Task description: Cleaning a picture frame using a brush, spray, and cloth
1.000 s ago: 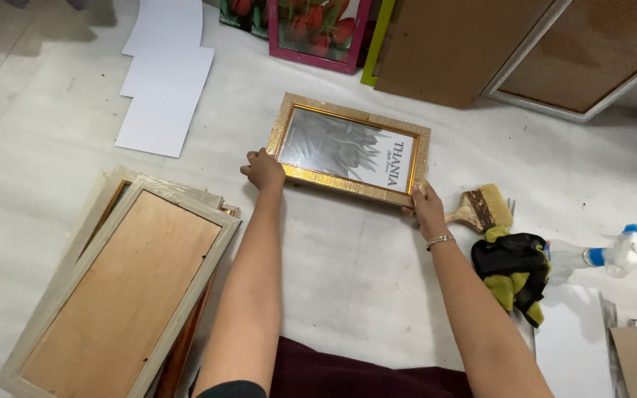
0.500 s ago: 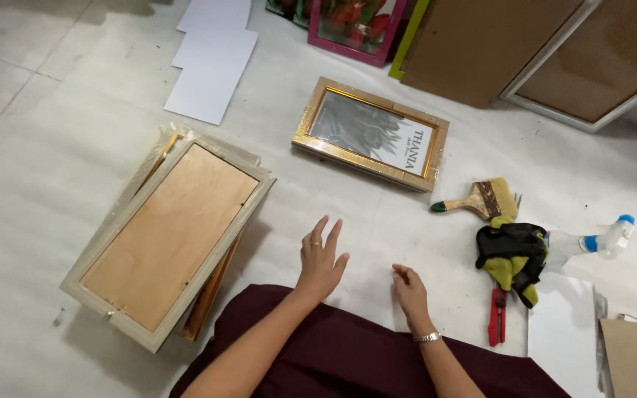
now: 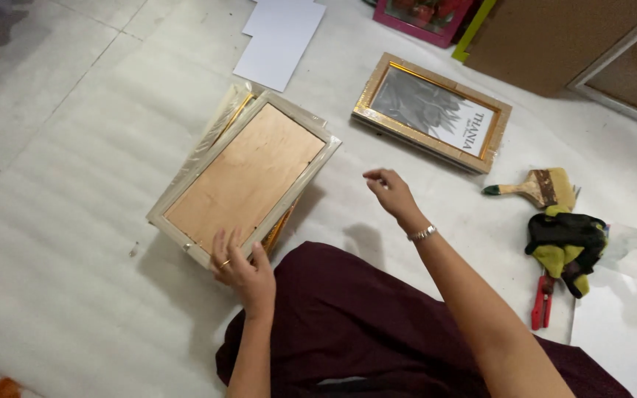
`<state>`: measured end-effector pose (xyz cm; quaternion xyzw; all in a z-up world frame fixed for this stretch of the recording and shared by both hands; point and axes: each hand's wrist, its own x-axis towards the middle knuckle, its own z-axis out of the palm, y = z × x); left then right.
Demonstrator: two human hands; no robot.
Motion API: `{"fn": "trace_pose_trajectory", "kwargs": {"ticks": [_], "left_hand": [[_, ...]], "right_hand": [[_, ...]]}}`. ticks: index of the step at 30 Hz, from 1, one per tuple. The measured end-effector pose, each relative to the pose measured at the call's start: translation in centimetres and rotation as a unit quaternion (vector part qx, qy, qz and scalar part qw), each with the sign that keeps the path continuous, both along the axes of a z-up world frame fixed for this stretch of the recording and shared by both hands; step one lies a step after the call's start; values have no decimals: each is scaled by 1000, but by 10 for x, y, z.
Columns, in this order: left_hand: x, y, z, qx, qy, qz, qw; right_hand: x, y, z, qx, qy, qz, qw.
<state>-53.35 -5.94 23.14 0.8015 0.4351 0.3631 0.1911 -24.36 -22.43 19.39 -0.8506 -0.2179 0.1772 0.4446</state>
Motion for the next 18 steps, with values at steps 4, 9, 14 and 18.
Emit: {"fn": "trace_pose_trajectory", "kwargs": {"ticks": [4,9,14,18], "left_hand": [[-30,25,-17,-24,-25,99,994],[-46,37,-7,-394,-253,135,873],[-45,39,10,-440,-205,134,864],[-54,38,2,-443,-307,125,833]], "right_hand": [[26,77,-3,46,67,-12,997],[26,115,13,229,365,-69,900],[26,123,6,265,395,-121,871],[20,109,17,301,442,-127,835]]}}
